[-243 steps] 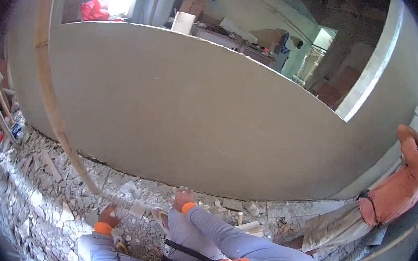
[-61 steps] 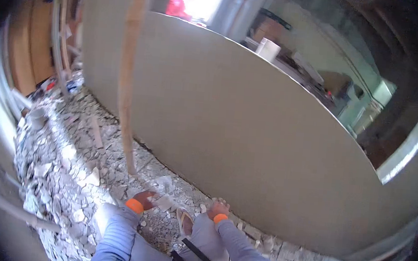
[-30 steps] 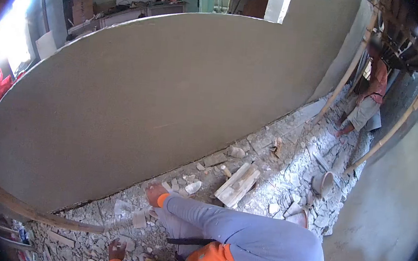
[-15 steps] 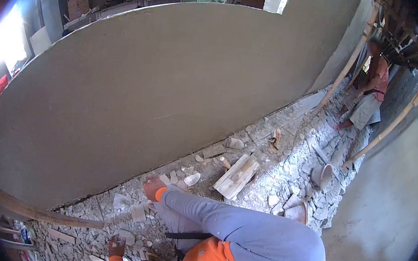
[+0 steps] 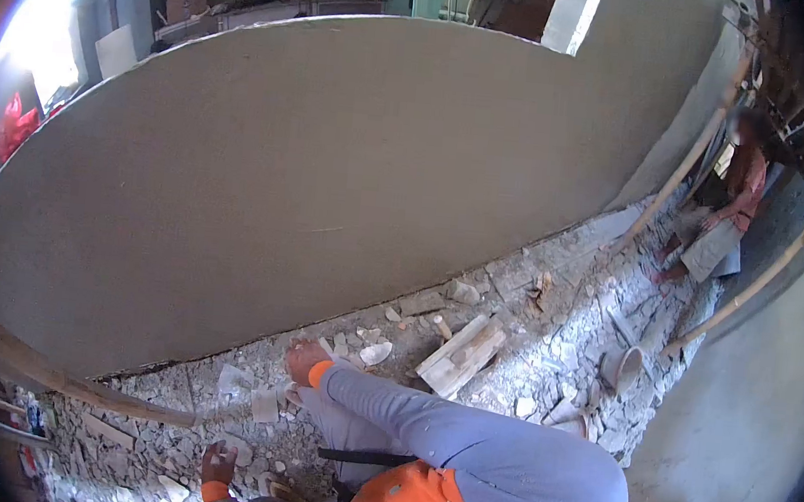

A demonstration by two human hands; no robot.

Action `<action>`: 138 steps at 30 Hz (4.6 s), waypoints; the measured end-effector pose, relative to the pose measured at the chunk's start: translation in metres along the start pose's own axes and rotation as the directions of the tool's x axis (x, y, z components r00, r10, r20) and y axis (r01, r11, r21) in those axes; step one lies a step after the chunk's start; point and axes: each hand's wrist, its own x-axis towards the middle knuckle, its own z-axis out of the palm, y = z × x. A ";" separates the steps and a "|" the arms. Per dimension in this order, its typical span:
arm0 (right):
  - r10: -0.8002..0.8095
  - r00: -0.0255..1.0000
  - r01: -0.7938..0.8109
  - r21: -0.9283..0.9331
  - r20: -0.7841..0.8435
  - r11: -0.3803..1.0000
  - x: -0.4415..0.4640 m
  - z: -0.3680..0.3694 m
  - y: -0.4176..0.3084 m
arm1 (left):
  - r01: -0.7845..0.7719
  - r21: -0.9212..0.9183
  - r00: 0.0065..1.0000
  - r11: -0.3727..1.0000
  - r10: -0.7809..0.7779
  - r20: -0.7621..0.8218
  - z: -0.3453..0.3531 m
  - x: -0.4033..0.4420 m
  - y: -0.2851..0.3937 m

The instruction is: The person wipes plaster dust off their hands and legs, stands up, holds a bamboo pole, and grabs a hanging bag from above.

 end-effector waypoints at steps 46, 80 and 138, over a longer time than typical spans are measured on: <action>-0.031 0.993 0.039 -0.066 0.118 0.997 0.008 0.008 0.002 | 0.149 0.017 0.987 0.989 -0.148 -0.066 -0.028 0.008 0.060; -0.012 0.996 0.016 -0.048 0.083 0.999 -0.010 -0.019 -0.006 | 0.287 -0.203 0.946 0.936 -0.310 -0.094 -0.053 0.000 0.098; -0.027 1.000 0.026 -0.054 -0.016 0.998 0.004 0.007 -0.003 | 0.195 -0.167 0.941 0.967 -0.233 -0.247 -0.008 0.004 0.029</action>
